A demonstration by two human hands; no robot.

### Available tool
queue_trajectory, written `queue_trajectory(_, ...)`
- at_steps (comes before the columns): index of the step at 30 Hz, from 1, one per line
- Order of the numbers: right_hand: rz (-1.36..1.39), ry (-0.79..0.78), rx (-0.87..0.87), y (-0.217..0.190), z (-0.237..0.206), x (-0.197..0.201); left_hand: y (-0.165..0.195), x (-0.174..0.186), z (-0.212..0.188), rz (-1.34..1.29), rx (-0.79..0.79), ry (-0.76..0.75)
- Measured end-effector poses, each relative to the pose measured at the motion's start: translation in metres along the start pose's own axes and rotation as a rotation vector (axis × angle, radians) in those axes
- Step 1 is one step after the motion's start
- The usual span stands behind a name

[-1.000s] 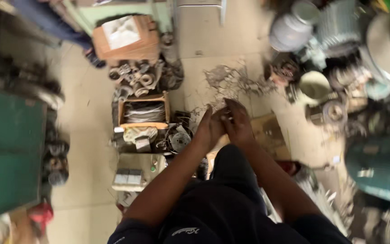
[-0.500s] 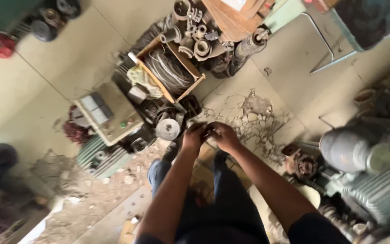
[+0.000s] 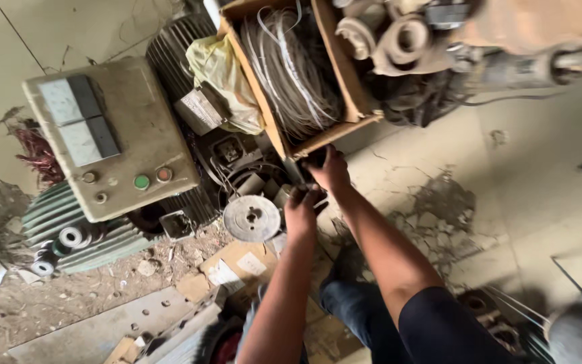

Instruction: The person uses a punch and hammer to tap a motor rotor shaft, then fits the rotor into a cast end-bell housing and presses it into place by hand. They then pick up a finned motor housing and wipe it clean with a black cloth.

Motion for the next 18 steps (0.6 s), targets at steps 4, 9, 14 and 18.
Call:
queue_trajectory(4, -0.058, -0.041, -0.03, -0.01, 0.017, -0.042, -0.008, 0.024, 0.014, -0.054, 0.064, -0.01)
queue_trajectory(9, 0.044, -0.118, -0.061, -0.009, 0.024, -0.051, -0.018, 0.035, 0.027, -0.073, 0.085, -0.056)
queue_trajectory(14, -0.15, -0.208, 0.077, -0.005, 0.041, -0.061, -0.033, 0.038, 0.034, -0.065, 0.131, -0.11)
queue_trajectory(18, -0.203, -0.24, 0.079, 0.02, 0.046, -0.064, -0.039, 0.032, 0.03, -0.047, 0.188, -0.136)
Point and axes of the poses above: each hand's wrist, its own z-axis towards the middle knuckle, its own x-axis out of the back of the hand, y = z × x, the point moved 6 cm from there along z, towards the middle knuckle, and after that the axes turned 10 degrees about -z, right-handed, at the moved point
